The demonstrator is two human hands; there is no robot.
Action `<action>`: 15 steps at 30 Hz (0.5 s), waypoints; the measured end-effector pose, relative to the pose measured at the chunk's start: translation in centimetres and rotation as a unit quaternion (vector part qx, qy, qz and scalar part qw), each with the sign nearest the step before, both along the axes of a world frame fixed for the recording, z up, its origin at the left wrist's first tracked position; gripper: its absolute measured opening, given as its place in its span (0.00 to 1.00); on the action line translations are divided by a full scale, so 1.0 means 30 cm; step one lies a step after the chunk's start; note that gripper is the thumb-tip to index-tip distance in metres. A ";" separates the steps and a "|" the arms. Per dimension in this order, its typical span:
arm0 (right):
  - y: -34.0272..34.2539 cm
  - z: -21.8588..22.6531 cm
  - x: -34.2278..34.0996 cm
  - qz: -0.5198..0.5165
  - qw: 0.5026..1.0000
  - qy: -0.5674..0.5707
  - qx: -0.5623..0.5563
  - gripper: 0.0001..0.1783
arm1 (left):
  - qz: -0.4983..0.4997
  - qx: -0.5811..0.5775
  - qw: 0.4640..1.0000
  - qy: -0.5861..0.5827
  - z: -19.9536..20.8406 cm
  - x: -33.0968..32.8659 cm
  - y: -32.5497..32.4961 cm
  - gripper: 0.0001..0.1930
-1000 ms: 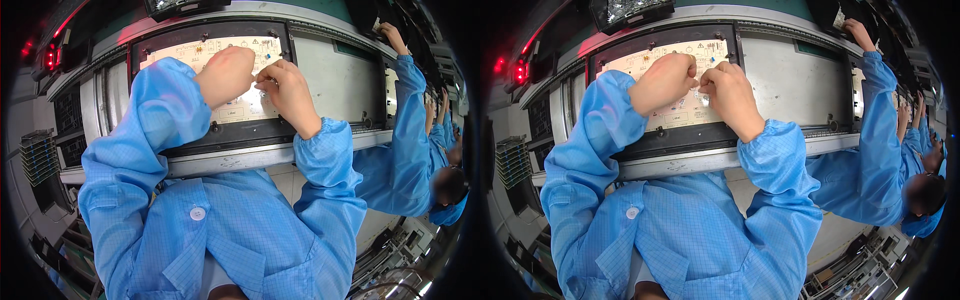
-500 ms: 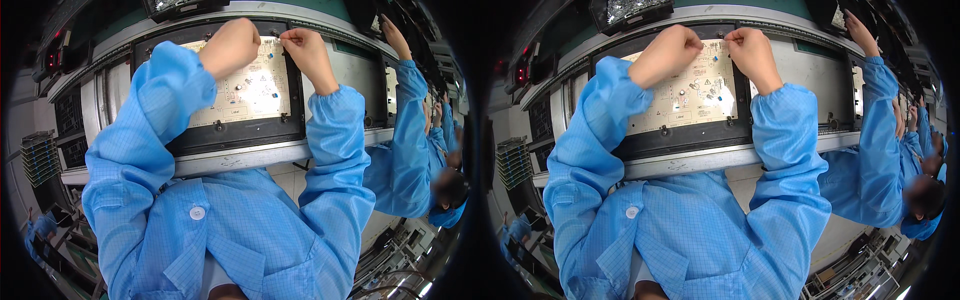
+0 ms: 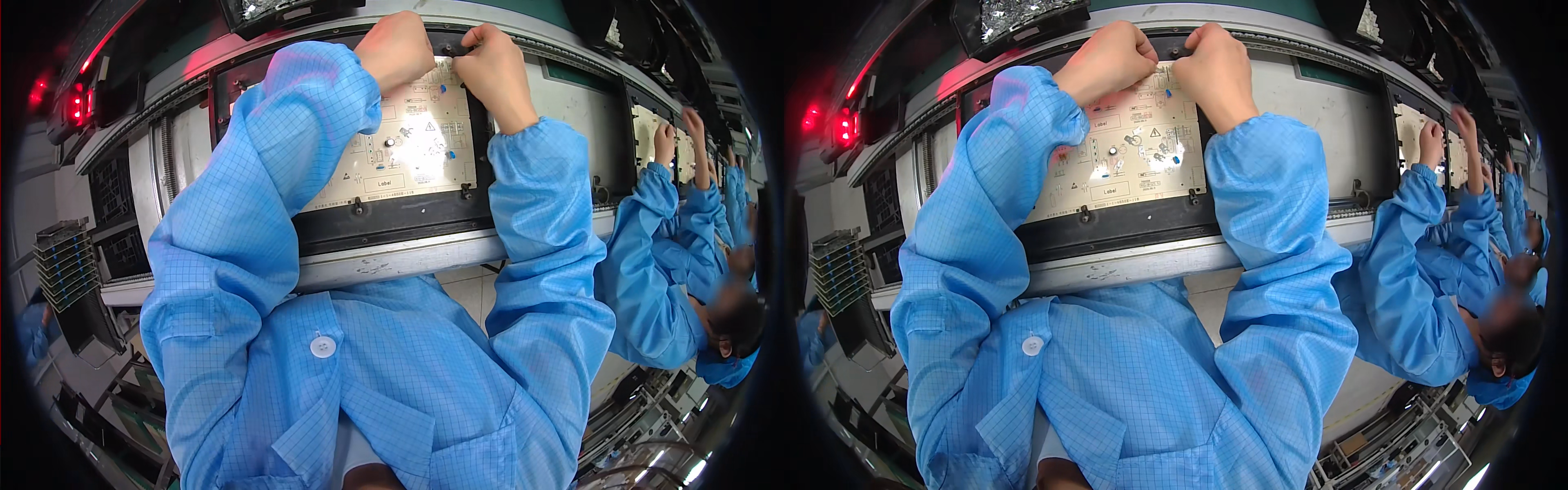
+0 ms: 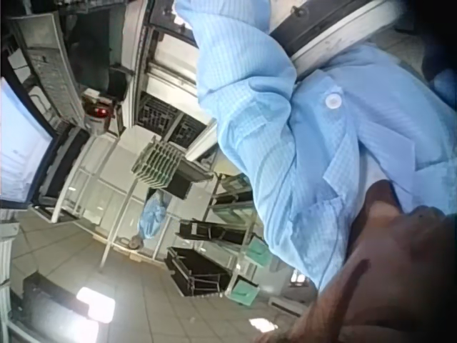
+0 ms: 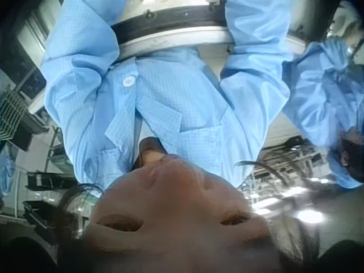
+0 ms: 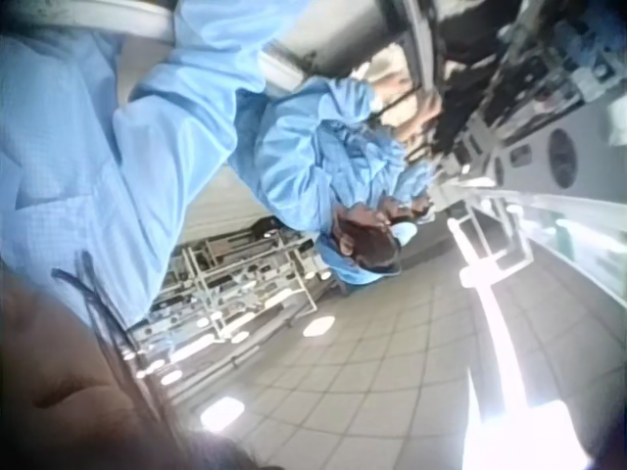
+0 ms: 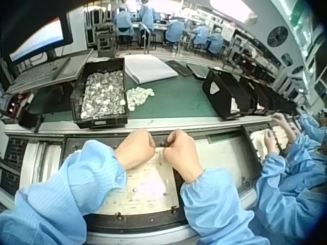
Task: The person is manually assembling electronic components onto printed circuit boards at a factory workstation.
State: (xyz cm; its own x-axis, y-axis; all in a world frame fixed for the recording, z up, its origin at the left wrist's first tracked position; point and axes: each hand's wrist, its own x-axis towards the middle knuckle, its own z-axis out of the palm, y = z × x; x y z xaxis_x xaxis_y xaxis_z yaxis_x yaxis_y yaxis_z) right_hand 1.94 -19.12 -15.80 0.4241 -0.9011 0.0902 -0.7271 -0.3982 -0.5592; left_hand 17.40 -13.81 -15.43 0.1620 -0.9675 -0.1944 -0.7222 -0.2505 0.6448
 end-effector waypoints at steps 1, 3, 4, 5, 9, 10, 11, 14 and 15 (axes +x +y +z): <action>0.016 0.003 0.008 -0.002 1.000 0.000 0.001 0.16 | -0.002 0.001 1.000 0.000 -0.007 0.003 -0.005 0.08; 0.053 0.010 0.025 -0.007 0.997 0.032 -0.070 0.16 | -0.004 0.015 0.999 0.033 -0.014 0.008 -0.008 0.08; 0.065 0.021 0.029 -0.010 0.998 0.031 -0.050 0.17 | -0.004 0.016 0.999 0.032 -0.014 0.006 -0.008 0.08; 0.070 0.016 0.019 -0.011 0.998 0.030 -0.049 0.17 | -0.002 0.017 0.999 0.030 -0.014 0.003 -0.008 0.08; 0.095 0.021 -0.049 0.006 0.995 -0.065 -0.069 0.13 | -0.003 0.015 1.000 0.006 0.003 -0.011 -0.013 0.08; 0.111 0.030 -0.069 0.011 0.990 -0.116 -0.079 0.12 | -0.002 0.017 1.000 0.006 0.010 -0.015 -0.014 0.08; 0.127 0.036 -0.089 0.012 0.990 -0.116 -0.077 0.12 | -0.001 0.021 1.000 -0.003 0.017 -0.021 -0.017 0.08; 0.191 0.068 -0.148 0.002 0.985 -0.168 -0.044 0.07 | -0.008 0.022 0.999 -0.023 0.022 -0.031 -0.030 0.08; 0.210 0.065 -0.167 0.002 0.985 -0.168 -0.044 0.07 | -0.016 0.025 0.999 -0.036 0.023 -0.036 -0.035 0.08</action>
